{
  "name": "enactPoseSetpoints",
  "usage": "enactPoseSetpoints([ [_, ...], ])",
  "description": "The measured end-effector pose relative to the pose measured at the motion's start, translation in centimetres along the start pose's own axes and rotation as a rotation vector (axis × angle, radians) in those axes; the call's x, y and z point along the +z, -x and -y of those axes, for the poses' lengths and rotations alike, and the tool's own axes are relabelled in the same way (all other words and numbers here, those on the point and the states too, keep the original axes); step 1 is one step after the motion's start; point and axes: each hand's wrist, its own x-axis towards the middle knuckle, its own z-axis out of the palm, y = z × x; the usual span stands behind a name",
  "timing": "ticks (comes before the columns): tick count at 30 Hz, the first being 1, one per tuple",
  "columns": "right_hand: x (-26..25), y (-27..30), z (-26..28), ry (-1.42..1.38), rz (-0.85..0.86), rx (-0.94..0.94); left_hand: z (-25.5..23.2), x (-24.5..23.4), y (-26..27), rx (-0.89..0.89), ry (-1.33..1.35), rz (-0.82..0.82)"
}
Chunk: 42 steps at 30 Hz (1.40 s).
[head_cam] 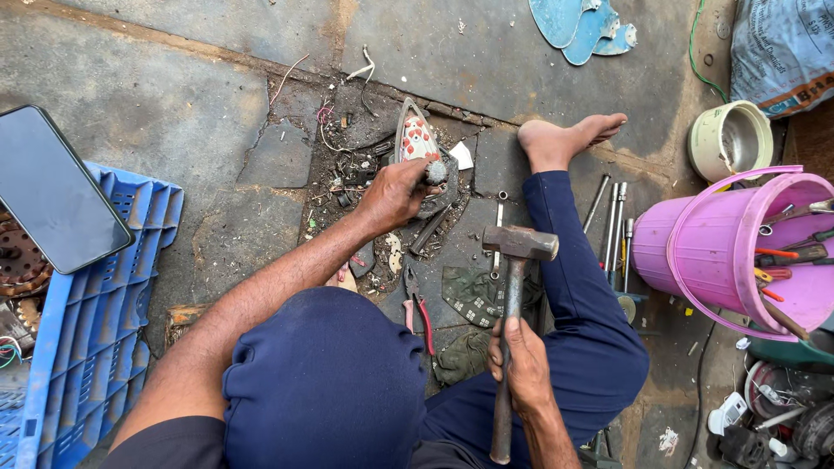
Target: The person sits on the floor and uses a hammer to repeatedly strike a small, patterned appliance, likely a clothes iron, to break it apart. The person holds the appliance with one hand and strikes it with the hammer in the other hand.
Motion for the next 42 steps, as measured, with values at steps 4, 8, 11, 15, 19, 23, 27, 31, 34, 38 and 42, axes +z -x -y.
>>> enactPoseSetpoints([
  [4,-1.6,1.1,0.7,0.115,0.001,-0.198,-0.1,0.7,-0.1,0.027,0.024,0.048],
  [8,-4.0,4.9,6.7,0.020,-0.113,-0.661,-0.9,1.5,0.2,0.048,-0.062,0.111],
  [11,-5.4,6.4,13.5,-0.164,0.259,-0.820,-1.5,1.4,0.3,0.078,-0.072,0.124],
  [15,-1.4,2.1,13.4,-0.165,0.293,-0.729,-2.1,0.6,0.1,0.046,-0.044,0.149],
  [19,2.9,-2.6,5.3,0.765,-0.105,-0.560,-2.5,0.5,0.1,0.090,-0.039,0.082],
  [23,2.1,-3.4,0.9,0.257,-0.010,-0.243,-1.8,0.3,-0.7,-0.085,-0.085,0.155],
  [27,-0.2,-2.7,-0.2,0.018,-0.019,-0.083,-1.0,0.1,-0.7,0.052,0.024,-0.032],
  [31,-0.8,-2.8,-1.6,-0.104,-0.035,-0.026,-1.0,-0.4,-1.2,0.012,0.036,-0.045],
  [34,-1.3,-2.5,-3.0,-0.127,-0.041,-0.003,-1.4,0.2,-1.3,-0.015,0.076,0.006],
  [38,-1.7,-2.3,-3.3,-0.079,-0.056,0.005,-1.5,0.8,-2.2,-0.002,0.046,0.050],
  [42,-1.1,-2.0,-3.0,-0.054,-0.052,0.021,-1.4,0.9,-2.0,0.007,0.090,0.075],
])
